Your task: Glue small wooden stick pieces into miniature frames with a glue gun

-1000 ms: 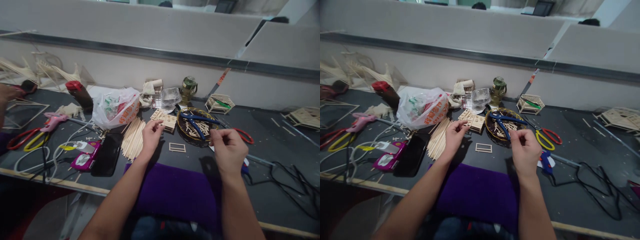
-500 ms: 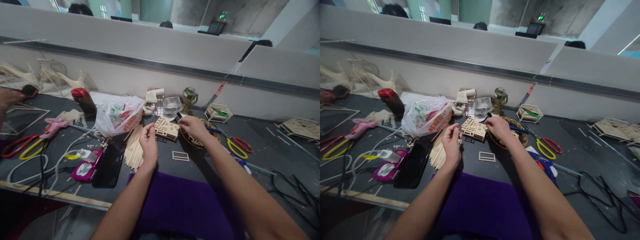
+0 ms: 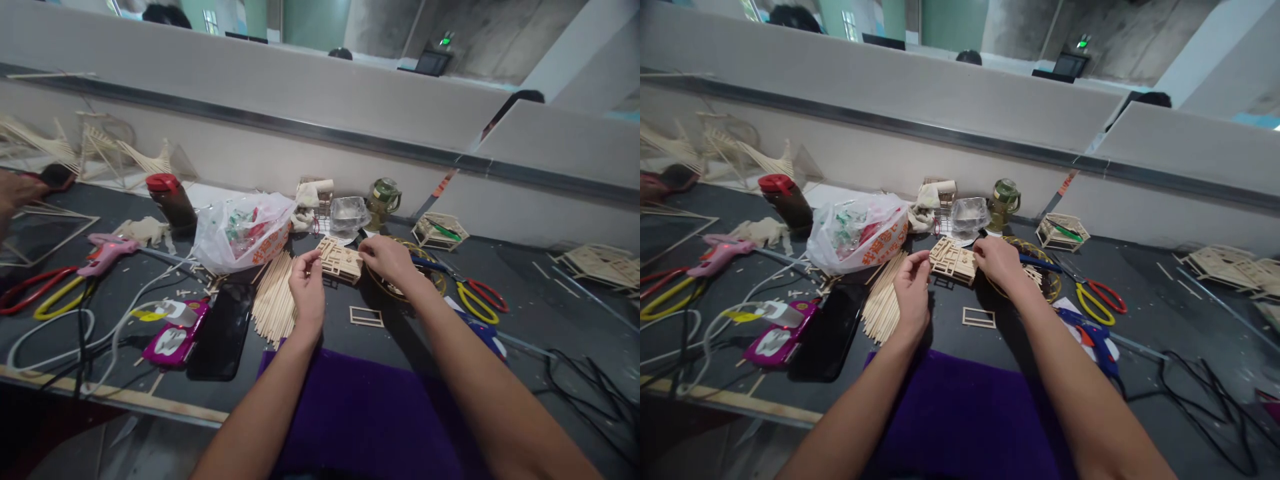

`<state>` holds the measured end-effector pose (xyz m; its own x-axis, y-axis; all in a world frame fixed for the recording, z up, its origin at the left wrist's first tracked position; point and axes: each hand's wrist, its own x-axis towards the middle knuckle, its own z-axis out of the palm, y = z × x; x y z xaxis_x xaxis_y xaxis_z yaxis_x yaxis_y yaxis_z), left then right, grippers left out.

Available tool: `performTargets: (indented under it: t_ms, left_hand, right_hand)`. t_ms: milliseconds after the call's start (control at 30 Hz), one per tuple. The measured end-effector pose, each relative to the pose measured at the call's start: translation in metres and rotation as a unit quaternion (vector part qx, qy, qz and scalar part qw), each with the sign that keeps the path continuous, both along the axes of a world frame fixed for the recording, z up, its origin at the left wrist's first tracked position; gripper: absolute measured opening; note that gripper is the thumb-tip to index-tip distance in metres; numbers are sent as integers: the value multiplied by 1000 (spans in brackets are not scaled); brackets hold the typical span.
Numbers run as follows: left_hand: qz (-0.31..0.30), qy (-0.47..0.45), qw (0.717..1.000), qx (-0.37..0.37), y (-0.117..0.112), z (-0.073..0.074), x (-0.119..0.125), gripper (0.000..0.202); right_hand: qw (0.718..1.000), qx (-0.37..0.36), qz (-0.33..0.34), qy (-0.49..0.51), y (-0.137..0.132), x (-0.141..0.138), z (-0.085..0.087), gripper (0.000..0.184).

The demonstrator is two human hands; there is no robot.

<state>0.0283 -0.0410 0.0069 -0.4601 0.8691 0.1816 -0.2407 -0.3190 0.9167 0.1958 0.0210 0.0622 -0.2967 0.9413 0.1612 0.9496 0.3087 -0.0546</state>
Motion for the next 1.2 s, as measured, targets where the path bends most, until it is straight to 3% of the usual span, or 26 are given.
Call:
performTargets:
  t_ms: [167, 333, 533, 933, 1067, 1200]
  left_hand:
    - [-41, 4, 999, -4, 1, -2, 3, 19]
    - [-122, 96, 987, -35, 0, -6, 8, 14]
    - [-203, 206, 956, -48, -3, -8, 9, 14]
    - [-207, 216, 952, -62, -2, -9, 8, 16]
    - [-206, 201, 955, -66, -3, -5, 8, 14]
    - [-196, 171, 963, -65, -2, -4, 8, 13]
  right_hand:
    - [979, -15, 22, 204, -65, 6, -9, 15]
    - [985, -78, -16, 152, -105, 3, -29, 11]
    - [992, -101, -11, 77, -100, -1, -41, 9]
    - [995, -87, 24, 33, -98, -2, -55, 17]
    - [995, -65, 31, 71, -99, 1, -54, 18]
    - [981, -12, 35, 191, -100, 10, -37, 18]
